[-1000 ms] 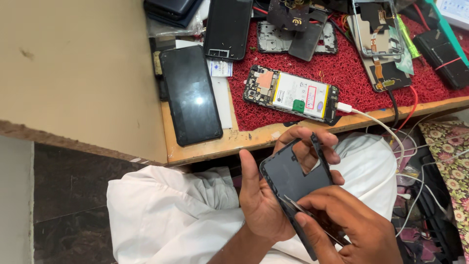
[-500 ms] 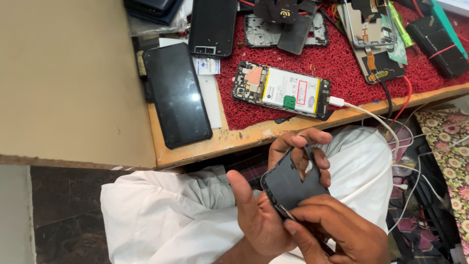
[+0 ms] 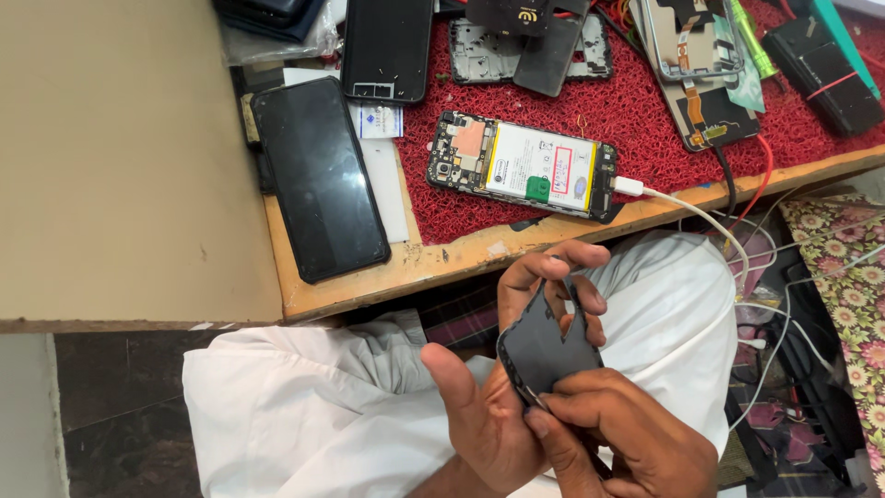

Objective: The person holds a disassembled smartphone and uses a small metal tool to scrape adhesive residue from the inside of a phone case. The person repeatedly wipes the tool on their clothing and continues scraping along the edges of the case.

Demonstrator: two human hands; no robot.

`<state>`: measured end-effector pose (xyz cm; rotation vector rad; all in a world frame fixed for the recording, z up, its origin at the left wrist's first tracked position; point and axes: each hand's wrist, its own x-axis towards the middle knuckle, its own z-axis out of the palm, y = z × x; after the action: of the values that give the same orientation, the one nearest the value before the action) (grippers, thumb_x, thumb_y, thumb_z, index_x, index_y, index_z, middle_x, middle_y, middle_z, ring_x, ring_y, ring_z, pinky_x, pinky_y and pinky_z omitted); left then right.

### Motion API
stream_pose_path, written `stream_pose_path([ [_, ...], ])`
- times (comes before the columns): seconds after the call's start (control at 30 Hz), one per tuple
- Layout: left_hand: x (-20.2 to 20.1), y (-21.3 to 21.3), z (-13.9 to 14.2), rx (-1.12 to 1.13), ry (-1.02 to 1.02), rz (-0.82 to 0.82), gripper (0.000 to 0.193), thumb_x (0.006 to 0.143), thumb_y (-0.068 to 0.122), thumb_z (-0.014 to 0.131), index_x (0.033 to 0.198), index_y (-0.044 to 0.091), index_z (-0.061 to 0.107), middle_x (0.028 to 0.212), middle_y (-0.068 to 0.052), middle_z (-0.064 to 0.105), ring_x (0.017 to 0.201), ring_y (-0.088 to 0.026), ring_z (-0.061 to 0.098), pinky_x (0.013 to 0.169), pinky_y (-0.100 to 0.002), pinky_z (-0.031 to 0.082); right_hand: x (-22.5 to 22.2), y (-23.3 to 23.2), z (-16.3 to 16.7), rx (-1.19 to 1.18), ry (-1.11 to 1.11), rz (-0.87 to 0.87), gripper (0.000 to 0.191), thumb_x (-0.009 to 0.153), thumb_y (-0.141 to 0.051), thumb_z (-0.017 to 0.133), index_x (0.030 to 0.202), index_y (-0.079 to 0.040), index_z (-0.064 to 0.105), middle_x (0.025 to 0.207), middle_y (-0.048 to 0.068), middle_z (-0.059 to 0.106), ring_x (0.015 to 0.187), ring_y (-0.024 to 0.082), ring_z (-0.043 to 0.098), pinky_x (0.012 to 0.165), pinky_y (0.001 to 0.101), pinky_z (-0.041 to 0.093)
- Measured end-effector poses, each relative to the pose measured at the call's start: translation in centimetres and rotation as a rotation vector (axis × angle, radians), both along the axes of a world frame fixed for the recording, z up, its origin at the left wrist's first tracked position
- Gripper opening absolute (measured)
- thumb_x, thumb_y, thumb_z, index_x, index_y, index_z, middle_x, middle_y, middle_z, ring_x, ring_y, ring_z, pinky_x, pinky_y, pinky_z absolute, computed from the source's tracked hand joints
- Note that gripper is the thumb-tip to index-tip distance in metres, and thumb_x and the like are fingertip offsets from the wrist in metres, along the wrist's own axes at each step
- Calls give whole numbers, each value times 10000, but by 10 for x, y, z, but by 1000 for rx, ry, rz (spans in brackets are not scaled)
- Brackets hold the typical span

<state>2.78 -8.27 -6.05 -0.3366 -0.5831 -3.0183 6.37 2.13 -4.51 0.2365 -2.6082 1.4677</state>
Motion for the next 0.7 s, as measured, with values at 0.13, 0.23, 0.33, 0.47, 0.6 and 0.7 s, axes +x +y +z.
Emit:
stream_pose_path([
  [0.13,1,3,-5,-18,-12,-12,963,952,871,272,1425,37,369,1405,-151,397,1103,-151,412,1000,-285,344,1,-2,1,5,-77,-51,118,803,-116,874,833,-61,774,859,43,751,634,52,728,518,187,541],
  [0.23,2,7,-6,-91,-5,-14,966,966,879,266,1429,36,359,1409,-147,399,1108,-156,414,1030,-292,343,0,-3,2,-110,-27,-85,79,822,-58,815,851,-18,754,862,80,761,677,68,764,554,200,578],
  [0.33,-1,15,-5,-40,-18,10,882,1016,815,282,1426,37,355,1408,-158,407,1115,-172,427,1089,-324,357,-10,5,0,-197,-107,0,74,850,-21,793,900,13,751,911,103,771,772,92,776,590,202,605],
  [0.47,-11,14,-5,55,-41,99,743,1061,693,320,1435,53,372,1472,-197,418,1146,-223,457,1056,-380,409,-23,17,-5,-516,-262,89,142,892,80,780,1028,102,742,971,180,718,754,158,738,588,249,582],
  [0.6,-16,7,-6,153,-13,62,663,1088,627,333,1411,53,411,1470,-205,430,1211,-237,463,1045,-376,415,-23,23,2,-475,-179,241,241,869,61,713,1108,83,682,1067,169,685,971,172,711,799,262,569],
  [0.7,-15,6,-5,184,24,24,627,1119,609,334,1373,44,432,1397,-191,441,1146,-207,461,1048,-354,409,-21,24,12,-218,-146,224,251,825,-17,788,1074,-5,761,1034,99,733,874,107,753,675,216,583],
])
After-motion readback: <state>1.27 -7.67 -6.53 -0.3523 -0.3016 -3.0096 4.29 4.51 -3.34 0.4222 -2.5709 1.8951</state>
